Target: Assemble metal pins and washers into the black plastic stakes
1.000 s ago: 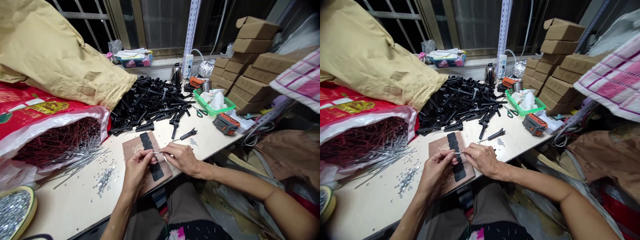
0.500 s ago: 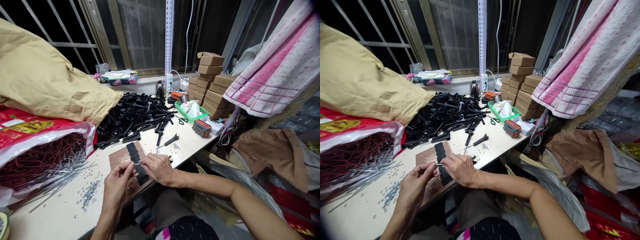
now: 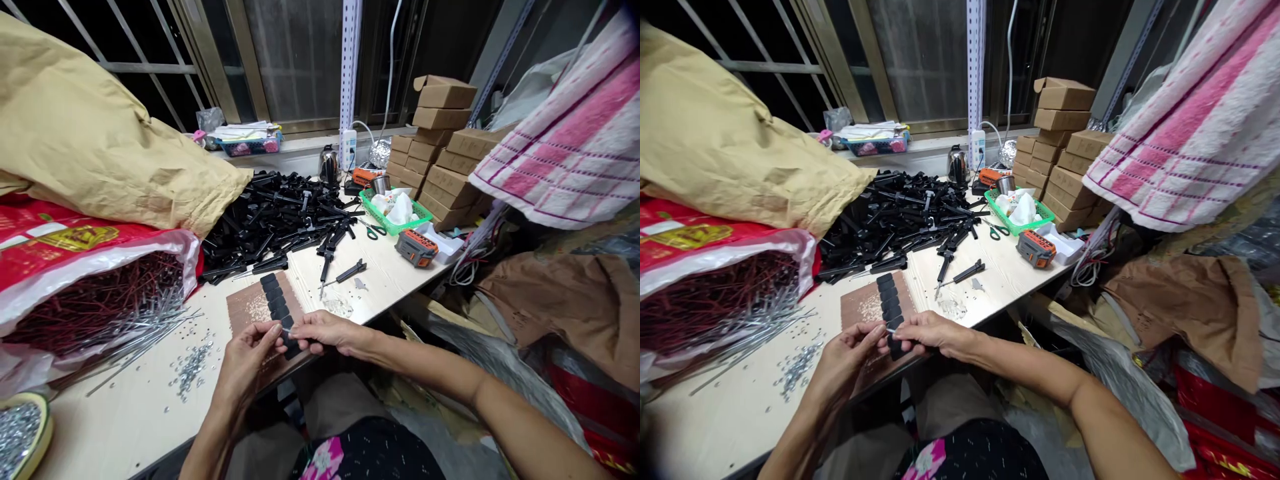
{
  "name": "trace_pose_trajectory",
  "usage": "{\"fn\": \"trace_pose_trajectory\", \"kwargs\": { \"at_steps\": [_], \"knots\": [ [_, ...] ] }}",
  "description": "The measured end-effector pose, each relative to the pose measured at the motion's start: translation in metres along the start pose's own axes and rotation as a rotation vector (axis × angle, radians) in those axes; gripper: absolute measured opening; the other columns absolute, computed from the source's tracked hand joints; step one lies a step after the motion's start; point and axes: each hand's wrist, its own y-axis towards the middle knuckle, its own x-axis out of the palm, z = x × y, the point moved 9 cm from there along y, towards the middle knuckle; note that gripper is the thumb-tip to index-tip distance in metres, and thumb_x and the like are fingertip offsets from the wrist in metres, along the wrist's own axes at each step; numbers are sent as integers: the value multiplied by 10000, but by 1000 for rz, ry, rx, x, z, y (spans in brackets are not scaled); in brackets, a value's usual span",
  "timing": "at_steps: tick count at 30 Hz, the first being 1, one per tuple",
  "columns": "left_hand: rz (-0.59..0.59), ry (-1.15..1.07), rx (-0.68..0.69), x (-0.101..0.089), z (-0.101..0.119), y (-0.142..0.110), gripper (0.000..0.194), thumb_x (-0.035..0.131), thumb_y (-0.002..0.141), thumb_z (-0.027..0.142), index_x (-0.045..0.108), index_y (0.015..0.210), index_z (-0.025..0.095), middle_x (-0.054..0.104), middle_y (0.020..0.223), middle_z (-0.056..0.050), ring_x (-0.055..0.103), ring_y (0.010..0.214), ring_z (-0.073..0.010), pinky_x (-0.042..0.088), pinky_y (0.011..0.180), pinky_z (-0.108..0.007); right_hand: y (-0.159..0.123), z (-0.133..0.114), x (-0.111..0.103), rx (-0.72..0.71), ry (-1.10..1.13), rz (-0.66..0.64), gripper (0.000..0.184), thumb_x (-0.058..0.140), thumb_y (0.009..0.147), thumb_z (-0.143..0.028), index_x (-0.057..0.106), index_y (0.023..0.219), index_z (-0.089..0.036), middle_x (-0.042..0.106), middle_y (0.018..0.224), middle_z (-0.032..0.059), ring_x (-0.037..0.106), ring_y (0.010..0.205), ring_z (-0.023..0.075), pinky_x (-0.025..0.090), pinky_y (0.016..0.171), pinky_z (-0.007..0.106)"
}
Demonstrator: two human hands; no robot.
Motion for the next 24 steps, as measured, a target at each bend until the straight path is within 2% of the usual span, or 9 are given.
{"fn": "trace_pose_trajectory", "kwargs": {
  "at_steps": [2, 4, 6, 7, 9, 13, 20, 22, 24],
  "knots": [
    [26, -46, -23, -2, -6, 4, 462, 848, 522, 399, 629, 823, 125, 632, 599, 17, 593, 552, -93, 510, 566, -191, -3, -15, -13, -142, -255, 166, 162, 531, 899, -344, 559, 886, -184, 592, 753, -25, 478, 547, 64, 333, 514, 188],
    [79, -88, -22, -5, -7, 6, 458, 854, 510, 388, 629, 807, 122, 628, 599, 20, 585, 536, -84, 501, 545, -177, -12, -36, -20, -305, -627, 361, 133, 526, 911, -316, 585, 929, -199, 638, 872, 10, 563, 717, 110, 373, 621, 217],
    [116, -116, -5, -5, -5, 7, 455, 856, 506, 385, 634, 801, 120, 626, 602, 22, 578, 528, -79, 498, 532, -172, -17, -48, -16, -407, -930, 459, 169, 472, 945, -308, 603, 936, -201, 649, 937, 36, 585, 821, 146, 374, 687, 250],
    [124, -118, 9, -5, -4, 7, 450, 854, 513, 385, 639, 804, 118, 627, 607, 21, 579, 532, -79, 503, 537, -173, -17, -50, -14, -428, -1007, 469, 199, 442, 961, -315, 605, 939, -203, 651, 941, 39, 589, 830, 152, 370, 693, 257],
    [132, -105, 48, -6, 0, 8, 429, 841, 546, 385, 652, 817, 112, 633, 626, 15, 586, 552, -79, 515, 561, -173, -12, -50, -14, -420, -1011, 455, 217, 424, 972, -336, 598, 931, -214, 656, 911, 17, 595, 794, 138, 360, 666, 250],
    [100, -160, 60, -10, 3, 11, 374, 808, 622, 363, 670, 862, 113, 660, 700, -4, 598, 586, -72, 521, 598, -163, 2, -46, -23, -353, -840, 412, 201, 449, 966, -351, 576, 871, -227, 652, 819, -39, 579, 703, 98, 335, 604, 222],
    [79, -296, -56, -14, -5, 18, 406, 842, 557, 359, 676, 831, 109, 657, 724, -24, 566, 561, -68, 509, 582, -181, 14, -56, -18, -446, -853, 366, 175, 462, 964, -318, 588, 899, -215, 641, 905, -9, 583, 794, 109, 373, 665, 214],
    [92, -223, -30, -19, -5, 19, 417, 790, 615, 428, 690, 875, 117, 644, 723, -24, 552, 563, -82, 507, 595, -217, 18, -57, -18, -479, -906, 337, 183, 454, 969, -321, 602, 942, -218, 629, 934, 3, 581, 823, 113, 381, 667, 210],
    [152, 9, 83, -29, 3, 21, 415, 680, 721, 494, 707, 943, 144, 631, 749, -25, 555, 605, -112, 509, 653, -268, 26, -57, -22, -503, -991, 311, 211, 437, 975, -334, 617, 978, -222, 611, 975, 15, 573, 819, 113, 384, 660, 213]
  ]
}}
